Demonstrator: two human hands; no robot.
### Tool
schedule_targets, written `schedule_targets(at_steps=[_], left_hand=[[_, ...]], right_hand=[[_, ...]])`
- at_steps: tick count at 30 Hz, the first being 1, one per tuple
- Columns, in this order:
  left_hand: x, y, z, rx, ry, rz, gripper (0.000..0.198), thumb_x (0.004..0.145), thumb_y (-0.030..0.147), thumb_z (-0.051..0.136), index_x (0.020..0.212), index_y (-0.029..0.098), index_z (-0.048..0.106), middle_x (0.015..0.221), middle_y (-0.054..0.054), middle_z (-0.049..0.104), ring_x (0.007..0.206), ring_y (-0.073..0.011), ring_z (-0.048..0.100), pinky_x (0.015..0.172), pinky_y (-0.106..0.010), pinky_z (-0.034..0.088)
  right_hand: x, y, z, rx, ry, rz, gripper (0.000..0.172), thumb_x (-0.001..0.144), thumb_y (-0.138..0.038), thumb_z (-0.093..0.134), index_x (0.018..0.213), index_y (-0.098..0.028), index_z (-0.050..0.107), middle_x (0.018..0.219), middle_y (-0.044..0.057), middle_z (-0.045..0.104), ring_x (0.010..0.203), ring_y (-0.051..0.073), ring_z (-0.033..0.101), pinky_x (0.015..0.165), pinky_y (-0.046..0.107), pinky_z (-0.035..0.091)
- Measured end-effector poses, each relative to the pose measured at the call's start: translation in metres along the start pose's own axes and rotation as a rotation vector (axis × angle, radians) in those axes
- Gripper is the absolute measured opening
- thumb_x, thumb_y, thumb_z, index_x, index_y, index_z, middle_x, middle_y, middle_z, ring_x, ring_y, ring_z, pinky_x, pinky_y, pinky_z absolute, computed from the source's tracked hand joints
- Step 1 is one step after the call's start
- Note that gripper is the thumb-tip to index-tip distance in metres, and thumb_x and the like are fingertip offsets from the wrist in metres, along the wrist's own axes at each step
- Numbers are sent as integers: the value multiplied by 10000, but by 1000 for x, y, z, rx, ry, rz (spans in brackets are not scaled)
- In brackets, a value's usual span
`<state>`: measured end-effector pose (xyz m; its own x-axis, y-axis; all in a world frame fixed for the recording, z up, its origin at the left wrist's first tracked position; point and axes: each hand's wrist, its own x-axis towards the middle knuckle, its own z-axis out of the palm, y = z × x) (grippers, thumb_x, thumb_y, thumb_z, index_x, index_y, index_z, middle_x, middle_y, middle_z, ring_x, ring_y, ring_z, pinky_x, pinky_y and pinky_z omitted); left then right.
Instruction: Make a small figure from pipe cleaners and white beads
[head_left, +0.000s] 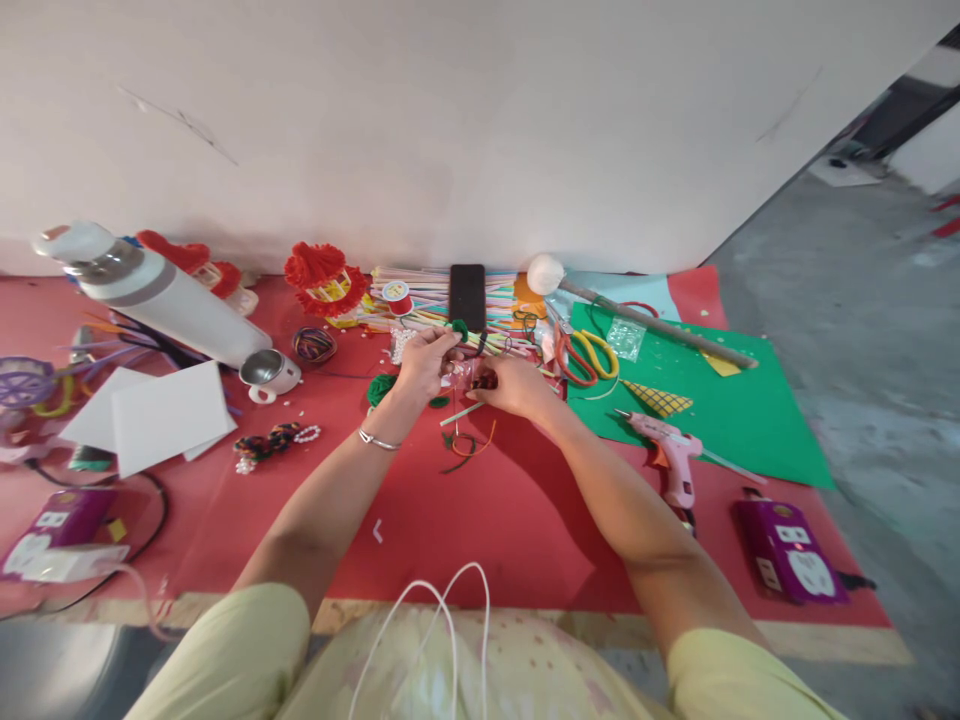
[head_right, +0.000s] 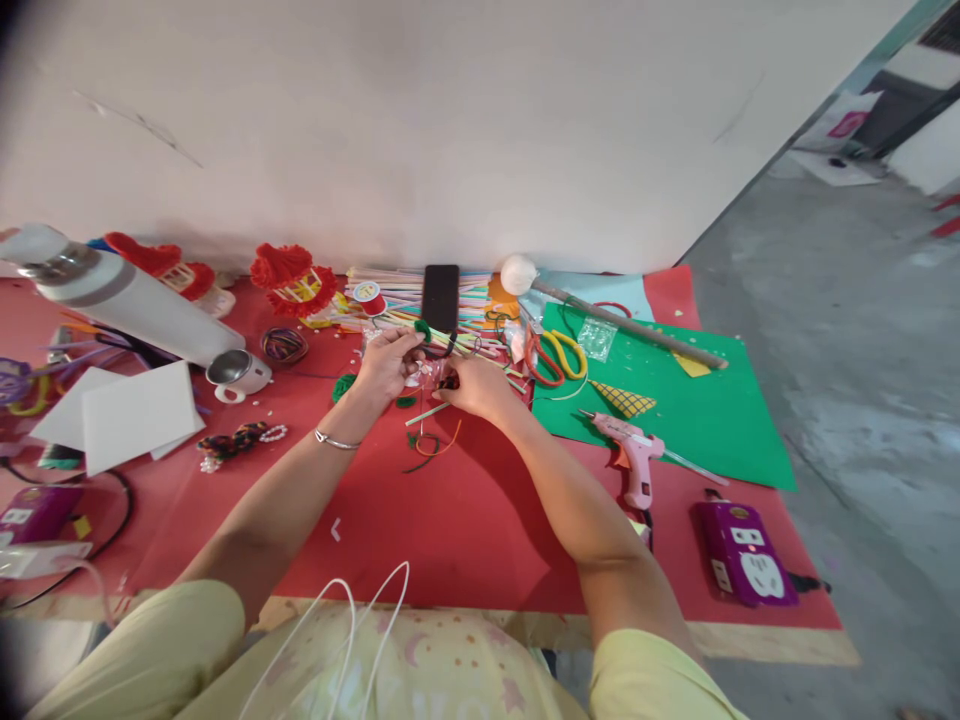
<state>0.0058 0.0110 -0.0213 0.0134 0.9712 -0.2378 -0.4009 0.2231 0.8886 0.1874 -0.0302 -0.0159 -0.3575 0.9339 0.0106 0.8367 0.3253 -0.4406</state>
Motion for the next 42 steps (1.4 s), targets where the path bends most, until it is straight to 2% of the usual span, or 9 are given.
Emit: schedule_targets(at_steps=[7, 11, 15, 20, 26, 30, 32, 35, 42], left_hand=[[-3, -1, 1, 34, -5, -20, 339, 621, 260, 837, 837, 196, 583, 658, 37, 659, 501, -110, 642, 377, -158, 338], [-2, -2, 1, 148, -22, 15, 247, 674, 240, 775, 881, 183, 653, 604, 30, 652, 451, -104, 592, 381, -172, 350], [-2, 0, 1, 299, -9, 100, 204, 716, 224, 737, 904, 147, 729, 572, 27, 642, 390, -69, 490, 391, -191, 369], [-4, 0, 2, 361, -41, 167, 131, 699, 209, 760, 814, 150, 741, 599, 19, 641, 450, -72, 521, 430, -191, 406], [-7, 0, 3, 342, -128, 181, 168, 683, 224, 798, 820, 148, 738, 683, 3, 691, 506, -92, 596, 476, -209, 487], [-8, 2, 1, 199, -281, 61, 382, 647, 242, 881, 993, 135, 761, 825, -29, 759, 659, -132, 716, 668, -261, 606], [-8, 2, -1, 142, -314, 26, 477, 634, 243, 908, 1074, 136, 756, 896, -43, 777, 727, -143, 744, 743, -279, 627], [-7, 3, -2, 104, -269, 21, 495, 651, 294, 925, 1084, 141, 741, 885, -44, 777, 696, -142, 741, 726, -294, 644], [-10, 5, 7, 71, -143, 46, 442, 597, 336, 969, 889, 123, 715, 716, -11, 713, 565, -100, 667, 558, -216, 584]], right_hand=[[0, 1, -2, 12, 36, -23, 234, 815, -394, 791, 957, -215, 740, 949, 71, 783, 866, 241, 713, 674, 297, 427], [2, 5, -10, 172, 178, -27, 223, 828, -359, 784, 999, -217, 760, 941, 56, 773, 846, 217, 702, 723, 299, 478], [6, 8, -13, 342, 347, -107, 232, 821, -330, 807, 1011, -211, 752, 977, 57, 760, 868, 214, 696, 788, 324, 528], [7, 8, -10, 377, 497, -163, 260, 798, -249, 809, 1048, -215, 743, 1033, 75, 725, 937, 238, 699, 861, 372, 558], [9, 11, -4, 356, 512, -227, 273, 807, -190, 774, 1077, -222, 743, 1055, 81, 698, 994, 248, 694, 897, 389, 564], [10, 14, -3, 329, 555, -174, 282, 820, -228, 783, 1100, -236, 745, 1080, 84, 706, 1047, 267, 685, 961, 426, 555], [10, 14, -5, 324, 567, -148, 293, 822, -252, 795, 1110, -234, 747, 1088, 88, 711, 1061, 273, 683, 979, 438, 551], [8, 12, -8, 320, 552, -135, 321, 825, -263, 805, 1138, -229, 744, 1114, 95, 713, 1071, 275, 682, 988, 440, 551], [4, 5, -9, 303, 527, -106, 334, 856, -266, 774, 1187, -245, 732, 1169, 96, 716, 1153, 285, 670, 1037, 453, 535]])
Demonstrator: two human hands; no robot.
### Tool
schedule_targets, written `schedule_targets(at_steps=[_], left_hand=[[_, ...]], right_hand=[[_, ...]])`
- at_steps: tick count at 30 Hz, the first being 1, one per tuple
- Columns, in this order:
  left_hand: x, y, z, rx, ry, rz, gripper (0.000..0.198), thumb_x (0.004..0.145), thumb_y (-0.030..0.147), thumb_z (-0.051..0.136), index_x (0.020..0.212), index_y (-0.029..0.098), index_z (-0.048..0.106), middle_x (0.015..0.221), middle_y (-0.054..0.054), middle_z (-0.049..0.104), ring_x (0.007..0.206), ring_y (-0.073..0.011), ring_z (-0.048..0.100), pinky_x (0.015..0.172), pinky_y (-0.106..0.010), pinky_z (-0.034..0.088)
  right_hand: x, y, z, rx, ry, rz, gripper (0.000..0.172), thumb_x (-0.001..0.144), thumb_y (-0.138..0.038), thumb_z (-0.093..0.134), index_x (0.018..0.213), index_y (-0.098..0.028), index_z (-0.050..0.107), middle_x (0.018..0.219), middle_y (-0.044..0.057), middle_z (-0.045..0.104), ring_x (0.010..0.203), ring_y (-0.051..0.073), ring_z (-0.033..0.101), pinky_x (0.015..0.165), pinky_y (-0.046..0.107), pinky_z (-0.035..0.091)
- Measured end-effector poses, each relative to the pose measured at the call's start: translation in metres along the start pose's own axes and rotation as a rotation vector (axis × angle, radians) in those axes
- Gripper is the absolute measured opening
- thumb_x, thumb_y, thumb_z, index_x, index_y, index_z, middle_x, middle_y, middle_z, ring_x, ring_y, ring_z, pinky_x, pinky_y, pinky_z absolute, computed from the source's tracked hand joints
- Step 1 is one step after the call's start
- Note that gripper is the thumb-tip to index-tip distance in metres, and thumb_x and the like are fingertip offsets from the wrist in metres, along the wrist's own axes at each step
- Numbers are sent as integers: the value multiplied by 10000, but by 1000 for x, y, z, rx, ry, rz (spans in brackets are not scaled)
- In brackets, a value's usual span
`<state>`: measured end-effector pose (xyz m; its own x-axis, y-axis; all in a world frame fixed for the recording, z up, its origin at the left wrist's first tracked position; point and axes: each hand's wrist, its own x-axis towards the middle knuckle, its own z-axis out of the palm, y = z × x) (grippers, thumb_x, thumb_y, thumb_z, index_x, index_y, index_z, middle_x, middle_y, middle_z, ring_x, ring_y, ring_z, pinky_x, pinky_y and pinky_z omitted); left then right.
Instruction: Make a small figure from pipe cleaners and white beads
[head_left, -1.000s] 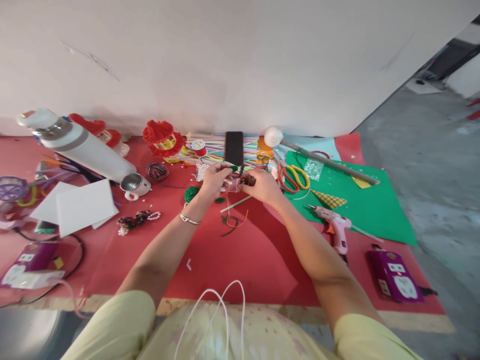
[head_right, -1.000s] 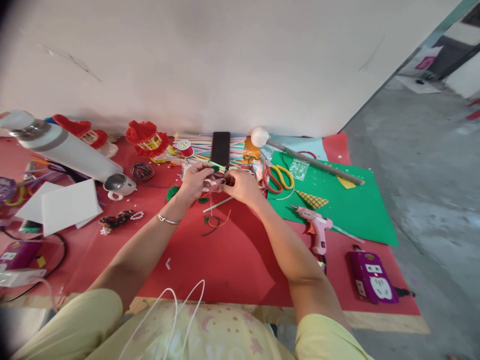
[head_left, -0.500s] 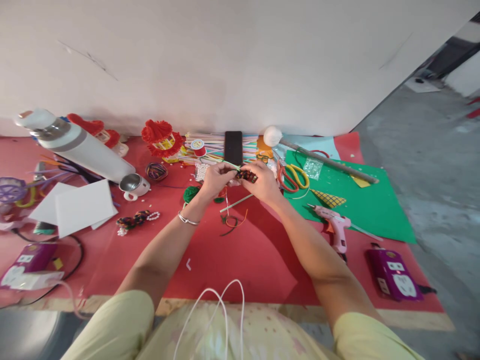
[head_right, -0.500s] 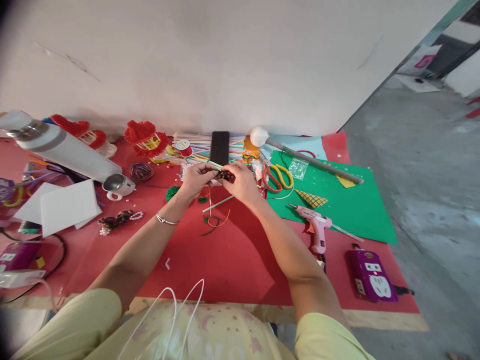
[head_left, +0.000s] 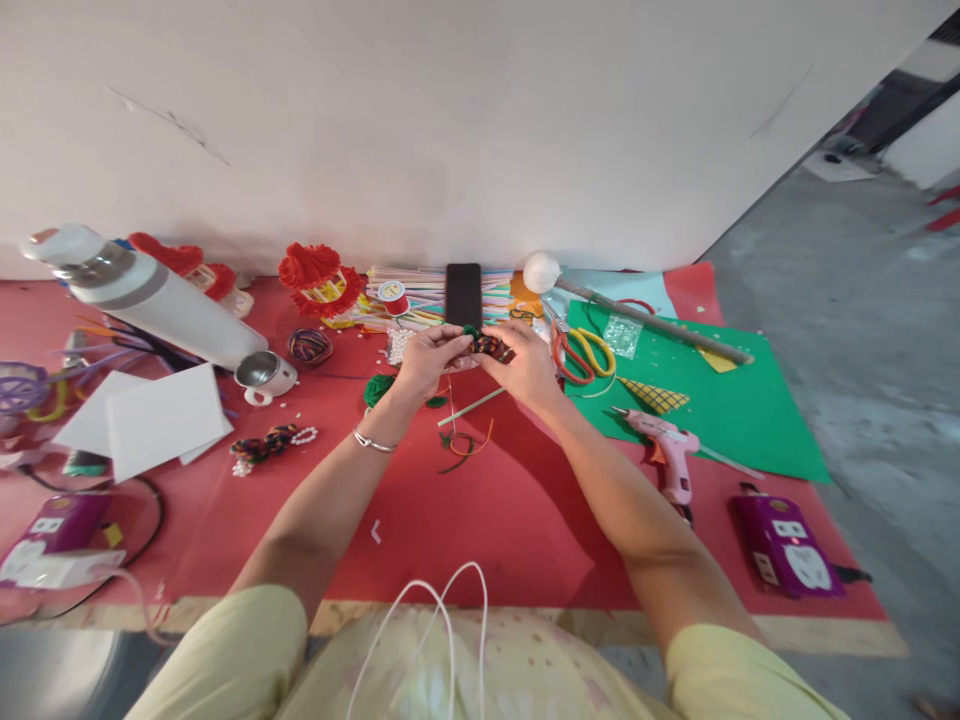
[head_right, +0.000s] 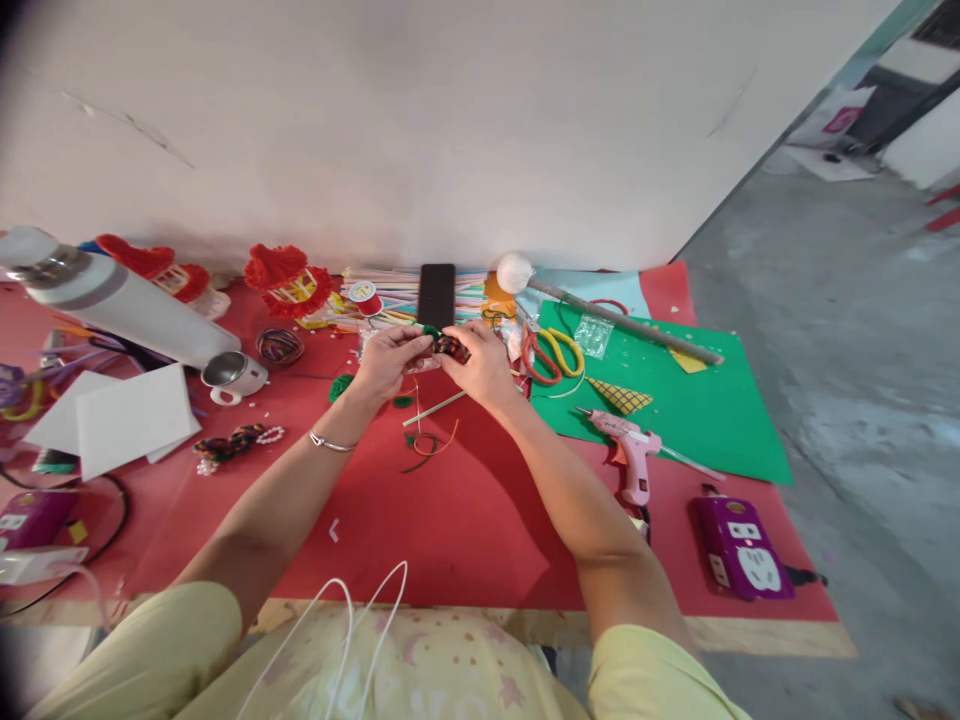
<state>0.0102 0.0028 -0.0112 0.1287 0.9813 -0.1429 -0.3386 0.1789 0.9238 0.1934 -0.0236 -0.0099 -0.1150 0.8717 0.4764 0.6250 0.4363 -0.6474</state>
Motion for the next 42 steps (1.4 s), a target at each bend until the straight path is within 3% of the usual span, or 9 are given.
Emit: schedule_targets(at_steps=[13, 18, 23, 32, 36, 40, 42], left_hand=[[-3, -3, 2, -88, -54, -57, 422, 639, 375, 949, 894, 133, 717, 700, -19, 726, 583, -117, 694, 638, -243, 612], [-11, 0, 12, -131, -1, -69, 473, 574, 255, 972, 965, 151, 726, 827, -15, 765, 666, -116, 725, 688, -242, 608], [-18, 4, 22, -197, 6, -50, 419, 562, 181, 957, 901, 146, 712, 841, -1, 753, 732, -120, 729, 755, -271, 616], [-22, 9, 22, -171, 29, -65, 459, 554, 221, 968, 910, 153, 687, 808, 18, 721, 665, -117, 708, 684, -278, 614], [-19, 13, 17, -178, 34, -21, 425, 572, 232, 959, 886, 147, 686, 803, 6, 721, 656, -122, 701, 643, -270, 611], [-17, 20, 12, -182, 39, -12, 363, 636, 245, 936, 856, 155, 662, 787, 3, 715, 644, -123, 703, 633, -260, 605], [-16, 23, 11, -184, 28, -27, 351, 649, 248, 930, 847, 160, 654, 772, 10, 707, 624, -115, 694, 615, -249, 599]], right_hand=[[0, 1, 0, 21, 50, -25, 319, 870, -265, 753, 1186, -231, 731, 1162, 104, 708, 1150, 277, 667, 1040, 440, 538], [1, 3, -1, 34, 58, -24, 309, 873, -260, 753, 1181, -257, 727, 1155, 95, 706, 1122, 279, 667, 1019, 454, 545], [0, 3, -2, 36, 80, -54, 299, 887, -247, 741, 1185, -262, 726, 1145, 93, 699, 1132, 277, 661, 1031, 450, 541], [-1, -8, -4, 14, 59, -22, 290, 908, -292, 734, 1198, -284, 726, 1192, 96, 699, 1169, 290, 648, 1055, 478, 533], [-1, -10, -1, 185, 19, 29, 464, 894, -325, 753, 1345, -290, 650, 1274, 98, 688, 1050, 260, 695, 950, 442, 593], [-1, -9, 4, 363, -73, 97, 788, 884, -425, 758, 1582, -314, 410, 1449, 123, 614, 883, 209, 716, 803, 396, 627], [0, -9, 6, 388, -137, 108, 821, 864, -449, 772, 1586, -312, 407, 1459, 121, 615, 881, 206, 720, 791, 387, 625]])
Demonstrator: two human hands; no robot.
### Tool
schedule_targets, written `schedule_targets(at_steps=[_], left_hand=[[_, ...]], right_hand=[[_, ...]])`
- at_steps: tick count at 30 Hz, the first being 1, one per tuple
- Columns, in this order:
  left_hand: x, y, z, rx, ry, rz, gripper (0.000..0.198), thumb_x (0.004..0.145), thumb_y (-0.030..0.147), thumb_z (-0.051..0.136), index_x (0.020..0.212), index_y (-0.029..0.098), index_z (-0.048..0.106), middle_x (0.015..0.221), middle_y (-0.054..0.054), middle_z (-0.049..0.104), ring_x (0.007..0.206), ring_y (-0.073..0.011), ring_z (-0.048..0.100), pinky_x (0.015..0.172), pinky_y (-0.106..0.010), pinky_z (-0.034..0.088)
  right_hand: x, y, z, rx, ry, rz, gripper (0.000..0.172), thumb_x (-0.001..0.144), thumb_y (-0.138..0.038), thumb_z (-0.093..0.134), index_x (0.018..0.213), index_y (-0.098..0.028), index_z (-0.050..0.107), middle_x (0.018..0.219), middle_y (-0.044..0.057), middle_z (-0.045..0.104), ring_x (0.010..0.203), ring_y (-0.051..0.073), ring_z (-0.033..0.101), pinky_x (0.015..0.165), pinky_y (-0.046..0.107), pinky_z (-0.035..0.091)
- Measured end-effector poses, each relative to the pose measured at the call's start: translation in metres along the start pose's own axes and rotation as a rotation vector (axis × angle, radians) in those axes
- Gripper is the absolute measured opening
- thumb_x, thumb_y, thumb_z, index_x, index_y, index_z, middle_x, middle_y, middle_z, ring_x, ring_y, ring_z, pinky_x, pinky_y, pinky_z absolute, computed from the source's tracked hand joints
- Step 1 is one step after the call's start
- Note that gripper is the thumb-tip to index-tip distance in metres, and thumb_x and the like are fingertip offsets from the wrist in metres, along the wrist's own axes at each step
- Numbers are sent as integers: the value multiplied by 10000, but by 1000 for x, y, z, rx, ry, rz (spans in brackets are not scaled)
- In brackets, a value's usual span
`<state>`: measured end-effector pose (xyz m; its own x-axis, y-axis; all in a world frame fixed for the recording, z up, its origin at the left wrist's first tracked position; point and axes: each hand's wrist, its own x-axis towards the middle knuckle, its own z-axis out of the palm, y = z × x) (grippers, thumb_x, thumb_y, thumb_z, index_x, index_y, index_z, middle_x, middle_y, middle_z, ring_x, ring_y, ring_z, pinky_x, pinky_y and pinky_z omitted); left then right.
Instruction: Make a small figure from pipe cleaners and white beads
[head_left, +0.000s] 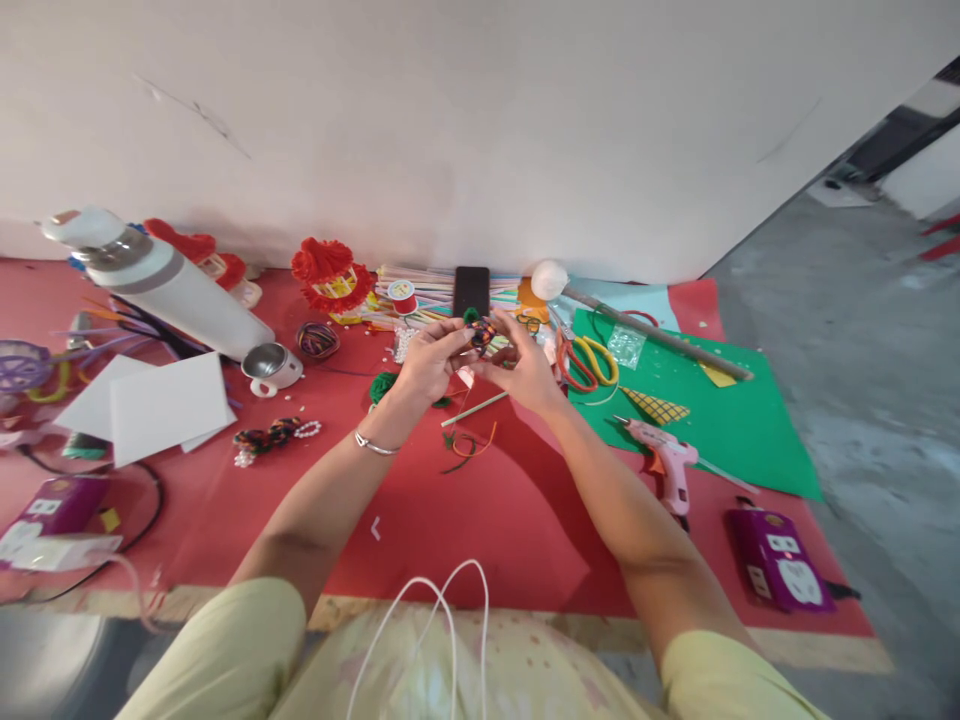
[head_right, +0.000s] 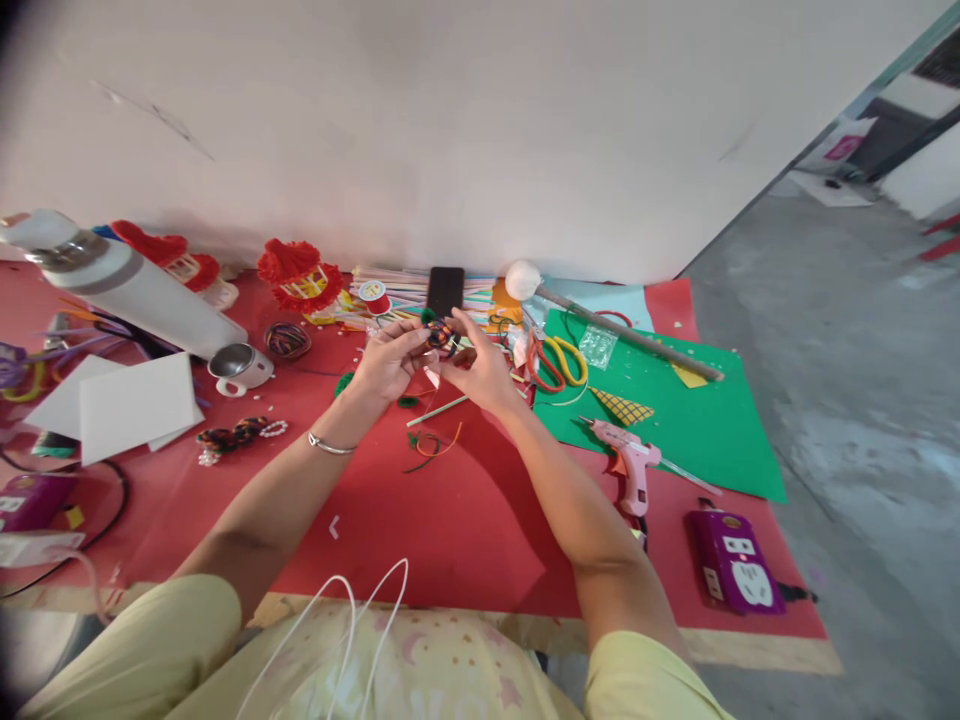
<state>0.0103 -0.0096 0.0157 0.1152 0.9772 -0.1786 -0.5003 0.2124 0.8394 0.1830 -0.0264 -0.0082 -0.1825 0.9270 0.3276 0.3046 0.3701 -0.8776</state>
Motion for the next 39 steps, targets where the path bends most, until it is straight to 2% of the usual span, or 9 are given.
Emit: schedule_targets(at_steps=[4, 8, 14, 20, 23, 27, 34, 36, 39], left_hand=[[-1, 2, 0, 15, -49, -12, 330, 660, 253, 923, 823, 163, 651, 750, 21, 691, 611, -110, 685, 597, -243, 598], [-2, 7, 0, 3, -38, 26, 333, 661, 263, 926, 850, 174, 666, 769, 9, 720, 636, -120, 699, 606, -239, 602], [2, 22, -7, -3, 67, 65, 285, 745, 319, 879, 893, 204, 665, 828, -1, 744, 723, -135, 732, 584, -209, 570], [-2, 34, -8, -85, 33, 57, 261, 764, 289, 865, 910, 193, 671, 825, 4, 741, 704, -124, 734, 550, -198, 555], [-6, 39, -6, -131, -2, 39, 237, 767, 247, 852, 894, 188, 660, 806, 17, 740, 667, -104, 722, 519, -168, 535], [-13, 48, -3, -134, -43, 59, 236, 776, 254, 847, 899, 189, 655, 790, 28, 739, 654, -91, 720, 513, -141, 527], [-23, 58, 3, -64, -136, 163, 238, 794, 272, 856, 869, 186, 648, 740, 41, 713, 568, -75, 671, 502, -154, 534], [-23, 54, 1, -35, -163, 177, 256, 780, 283, 870, 874, 188, 651, 731, 47, 707, 549, -75, 661, 499, -162, 542], [-23, 44, -4, 11, -210, 167, 288, 757, 307, 890, 886, 190, 661, 738, 41, 716, 539, -88, 665, 490, -178, 554]], right_hand=[[1, 2, 4, 30, -79, 56, 468, 872, -439, 743, 1274, -206, 691, 1105, 83, 770, 868, 213, 724, 769, 345, 607], [1, 8, 7, 54, -68, 108, 267, 885, -404, 686, 1024, -195, 777, 874, 46, 772, 729, 186, 697, 679, 309, 576], [3, 26, 8, -132, 72, 128, 218, 868, -257, 609, 994, -207, 781, 953, 50, 791, 861, 212, 727, 778, 327, 566], [1, 21, 8, -499, 23, 9, 254, 945, -245, 581, 1102, -214, 778, 1100, 85, 758, 974, 211, 683, 857, 306, 501], [0, 14, 8, -543, -237, -100, 346, 921, -369, 713, 1248, -263, 753, 1081, 63, 740, 972, 207, 661, 834, 293, 472], [1, 13, 19, -587, -654, -199, 229, 928, -402, 743, 1118, -302, 822, 996, 45, 726, 989, 202, 648, 799, 277, 432], [4, 6, 26, -747, -286, -60, 309, 1050, -364, 527, 1116, -233, 798, 1138, 100, 736, 1033, 228, 640, 774, 302, 411], [3, -3, 16, -638, -358, -54, 290, 998, -439, 625, 1091, -222, 793, 1116, 84, 746, 989, 216, 649, 764, 290, 401], [-4, -17, 6, -470, -781, -86, 374, 818, -530, 822, 1052, -239, 796, 991, 34, 758, 868, 184, 648, 698, 261, 361]])
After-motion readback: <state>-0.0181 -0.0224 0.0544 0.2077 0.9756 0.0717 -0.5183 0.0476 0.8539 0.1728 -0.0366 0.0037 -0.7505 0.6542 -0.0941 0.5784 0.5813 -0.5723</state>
